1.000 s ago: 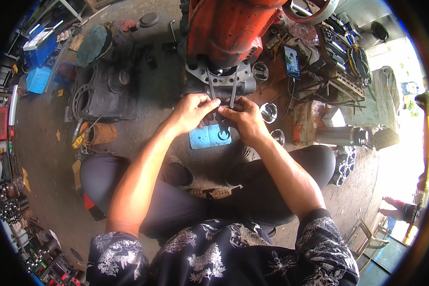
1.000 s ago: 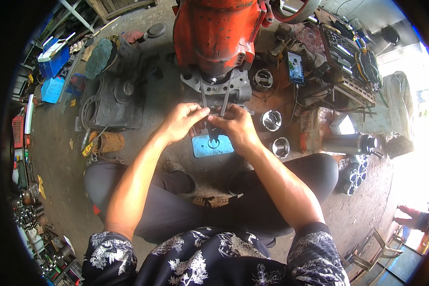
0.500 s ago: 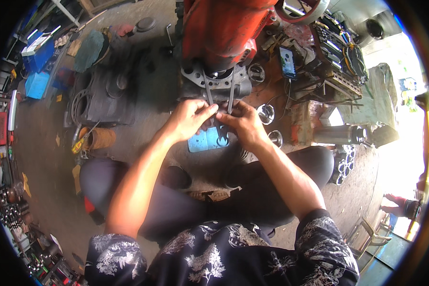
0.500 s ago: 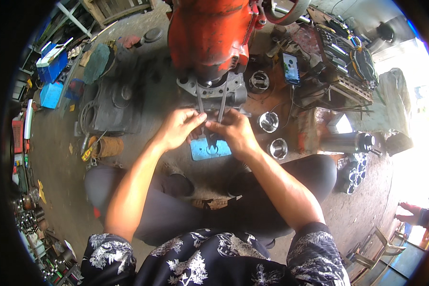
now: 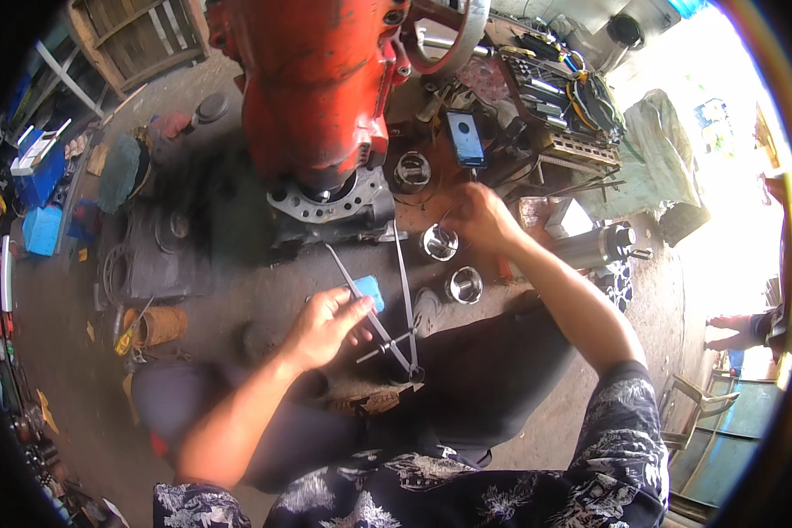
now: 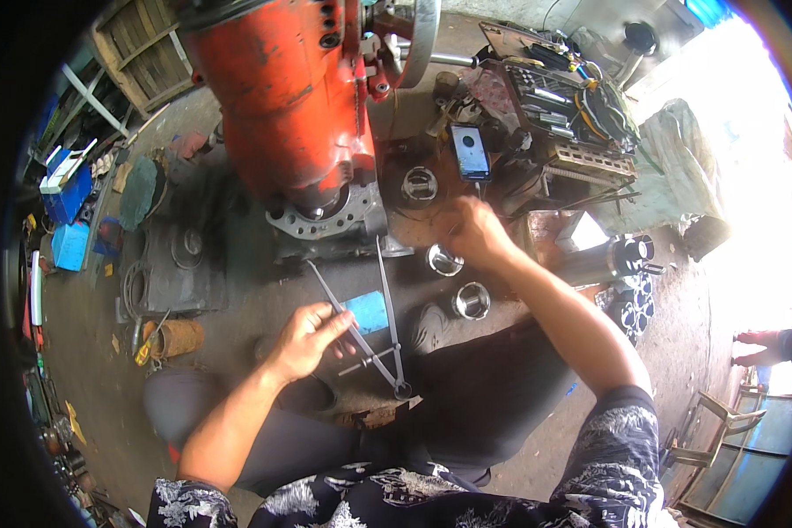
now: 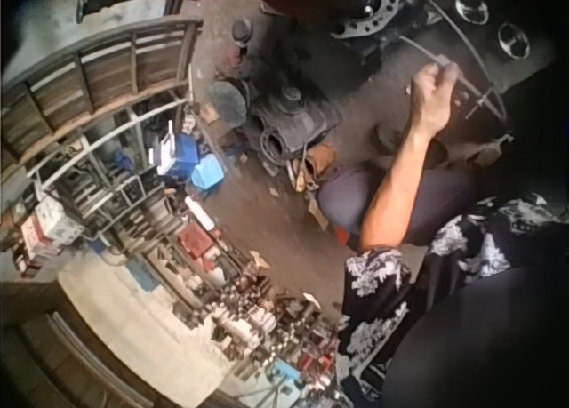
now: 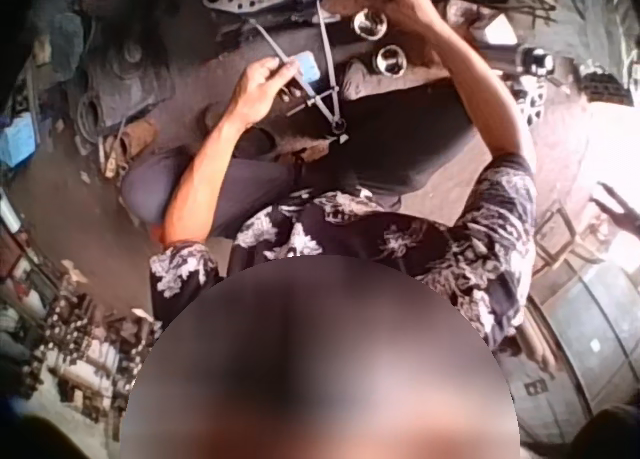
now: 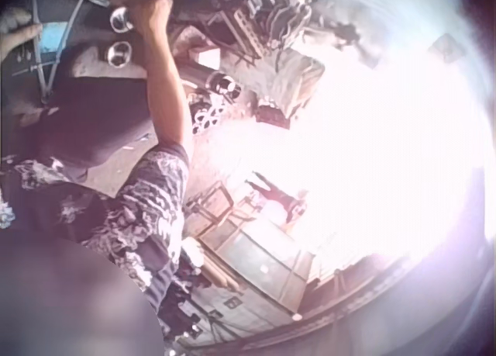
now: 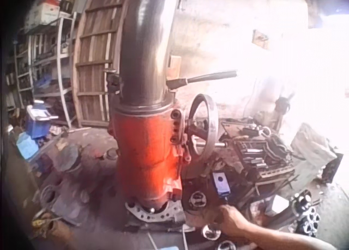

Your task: The person uses a caliper to measure a metal engine component, repeatedly opening and closing the jaws to check dimensions. The person holds the part steady with one hand while adjusting the caliper with the other.

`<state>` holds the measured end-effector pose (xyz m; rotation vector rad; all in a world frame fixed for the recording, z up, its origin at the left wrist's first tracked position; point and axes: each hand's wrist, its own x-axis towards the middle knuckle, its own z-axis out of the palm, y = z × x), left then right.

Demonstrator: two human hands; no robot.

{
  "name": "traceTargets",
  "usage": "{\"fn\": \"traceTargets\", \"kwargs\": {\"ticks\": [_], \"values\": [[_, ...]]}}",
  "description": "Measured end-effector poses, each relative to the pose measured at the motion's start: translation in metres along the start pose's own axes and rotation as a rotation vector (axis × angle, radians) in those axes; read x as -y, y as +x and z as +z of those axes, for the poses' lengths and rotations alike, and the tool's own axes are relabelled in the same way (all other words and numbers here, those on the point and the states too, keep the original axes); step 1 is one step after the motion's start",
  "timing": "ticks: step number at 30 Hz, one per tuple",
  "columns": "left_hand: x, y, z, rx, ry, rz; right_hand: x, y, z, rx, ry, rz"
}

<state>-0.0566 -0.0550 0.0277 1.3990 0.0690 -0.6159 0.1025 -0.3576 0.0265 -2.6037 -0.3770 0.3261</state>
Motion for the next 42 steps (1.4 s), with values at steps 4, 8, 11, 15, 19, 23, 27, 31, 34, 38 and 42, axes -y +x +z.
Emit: {"fn": "traceTargets", "kwargs": {"ticks": [4, 8, 11, 15, 19, 23, 27, 31, 34, 38, 42], "values": [[0.009, 0.005, 0.008, 0.031, 0.076, -0.061, -0.065, 0.062, 0.015, -0.084, -0.291, 0.108], [0.012, 0.008, 0.007, 0.037, 0.196, -0.071, -0.094, 0.105, 0.039, -0.182, -0.315, 0.164], [0.013, 0.009, 0.005, 0.025, 0.222, -0.064, -0.104, 0.121, 0.044, -0.171, -0.254, 0.206], [0.012, 0.010, 0.003, 0.014, 0.183, -0.052, -0.116, 0.130, 0.034, -0.236, -0.200, 0.175], [0.010, 0.013, 0.002, 0.017, 0.193, -0.027, -0.125, 0.125, 0.037, -0.325, -0.118, 0.125], [0.009, 0.013, 0.004, 0.023, 0.224, -0.029, -0.122, 0.112, 0.044, -0.346, -0.092, 0.096], [0.003, 0.011, 0.005, 0.043, 0.221, -0.036, -0.081, 0.090, 0.041, -0.345, -0.145, 0.123], [-0.013, 0.003, -0.002, 0.052, 0.189, 0.004, -0.015, 0.024, 0.000, -0.020, 0.204, 0.094], [-0.027, -0.004, -0.006, 0.064, 0.100, 0.025, 0.032, -0.047, -0.014, 0.159, 0.502, 0.051], [-0.039, -0.010, -0.002, 0.076, 0.023, 0.020, 0.084, -0.134, 0.012, 0.389, 1.109, 0.115], [-0.039, -0.018, 0.012, 0.123, -0.079, -0.053, 0.099, -0.169, 0.036, 0.405, 1.381, 0.226]]}}
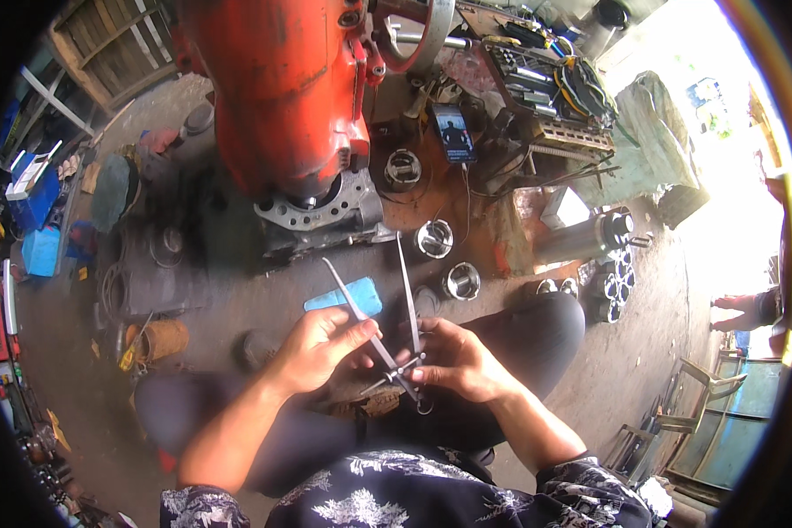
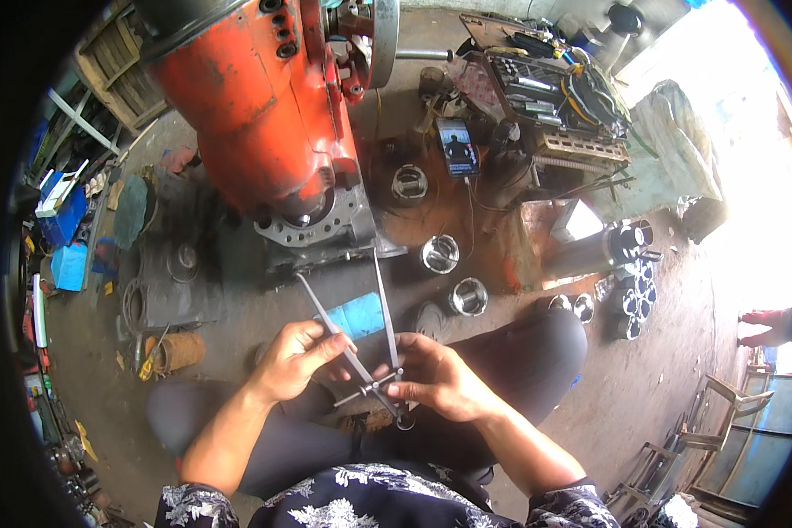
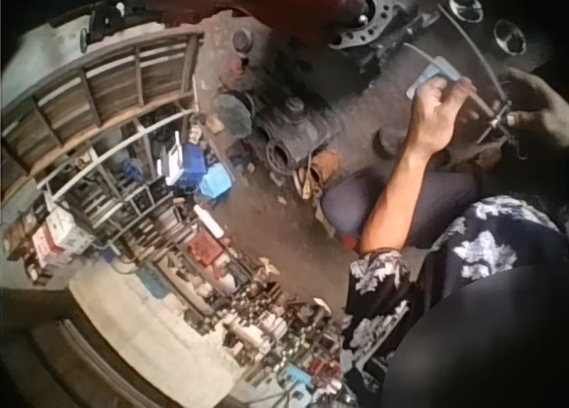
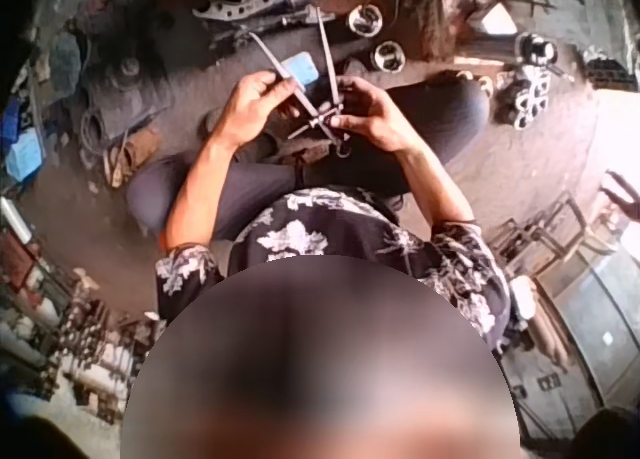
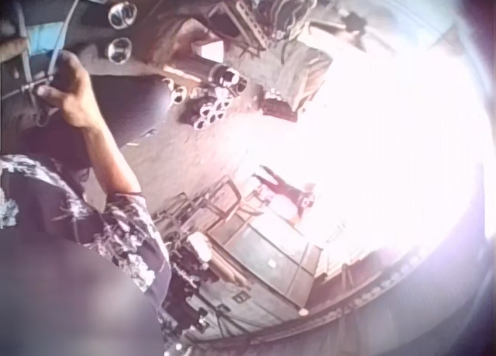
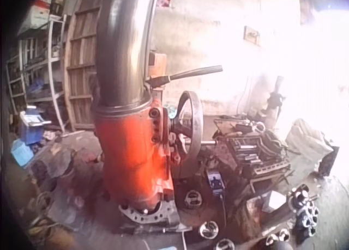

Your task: The person uses a caliper to measure a metal engine component, repeatedly opening and closing the jaws to check dimensions. The person holds the part steady with one hand while adjusting the caliper with the other.

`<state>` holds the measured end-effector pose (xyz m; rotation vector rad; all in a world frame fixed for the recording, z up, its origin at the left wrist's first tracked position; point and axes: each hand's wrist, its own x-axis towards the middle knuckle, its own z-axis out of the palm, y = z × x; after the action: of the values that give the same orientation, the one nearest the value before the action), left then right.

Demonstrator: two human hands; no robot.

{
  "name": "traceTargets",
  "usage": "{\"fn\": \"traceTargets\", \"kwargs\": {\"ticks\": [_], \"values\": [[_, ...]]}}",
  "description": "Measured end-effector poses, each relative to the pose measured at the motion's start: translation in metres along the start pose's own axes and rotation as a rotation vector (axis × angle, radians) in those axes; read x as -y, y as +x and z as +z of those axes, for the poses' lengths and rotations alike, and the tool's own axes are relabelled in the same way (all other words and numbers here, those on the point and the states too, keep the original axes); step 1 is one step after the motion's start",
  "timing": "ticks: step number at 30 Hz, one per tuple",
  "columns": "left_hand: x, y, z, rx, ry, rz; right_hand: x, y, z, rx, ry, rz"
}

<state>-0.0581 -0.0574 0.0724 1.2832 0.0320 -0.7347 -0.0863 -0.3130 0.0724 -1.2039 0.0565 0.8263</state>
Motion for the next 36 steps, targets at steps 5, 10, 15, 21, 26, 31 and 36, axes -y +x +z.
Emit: {"fn": "traceTargets", "kwargs": {"ticks": [5, 10, 15, 21, 26, 31, 36], "values": [[0.002, -0.003, -0.016, 0.091, -0.127, 0.113, -0.017, -0.008, -0.005, 0.164, 0.399, 0.122], [-0.021, -0.004, -0.071, -0.063, -0.435, 0.480, -0.005, -0.004, 0.000, 0.332, 0.383, 0.155], [-0.031, -0.012, -0.101, -0.541, 0.459, 0.335, 0.007, 0.038, 0.014, 0.066, -0.087, 0.124], [0.009, 0.010, -0.083, -0.191, 0.627, -0.014, 0.003, 0.103, 0.029, -0.112, -0.215, 0.035], [0.021, 0.024, -0.089, -0.040, 0.596, -0.065, -0.004, 0.135, 0.029, -0.129, -0.249, 0.017], [0.023, 0.034, -0.099, -0.086, 0.502, -0.063, -0.011, 0.150, 0.029, -0.170, -0.272, -0.060], [0.025, 0.043, -0.101, -0.169, 0.433, -0.046, -0.014, 0.162, 0.023, -0.189, -0.279, -0.099]]}}
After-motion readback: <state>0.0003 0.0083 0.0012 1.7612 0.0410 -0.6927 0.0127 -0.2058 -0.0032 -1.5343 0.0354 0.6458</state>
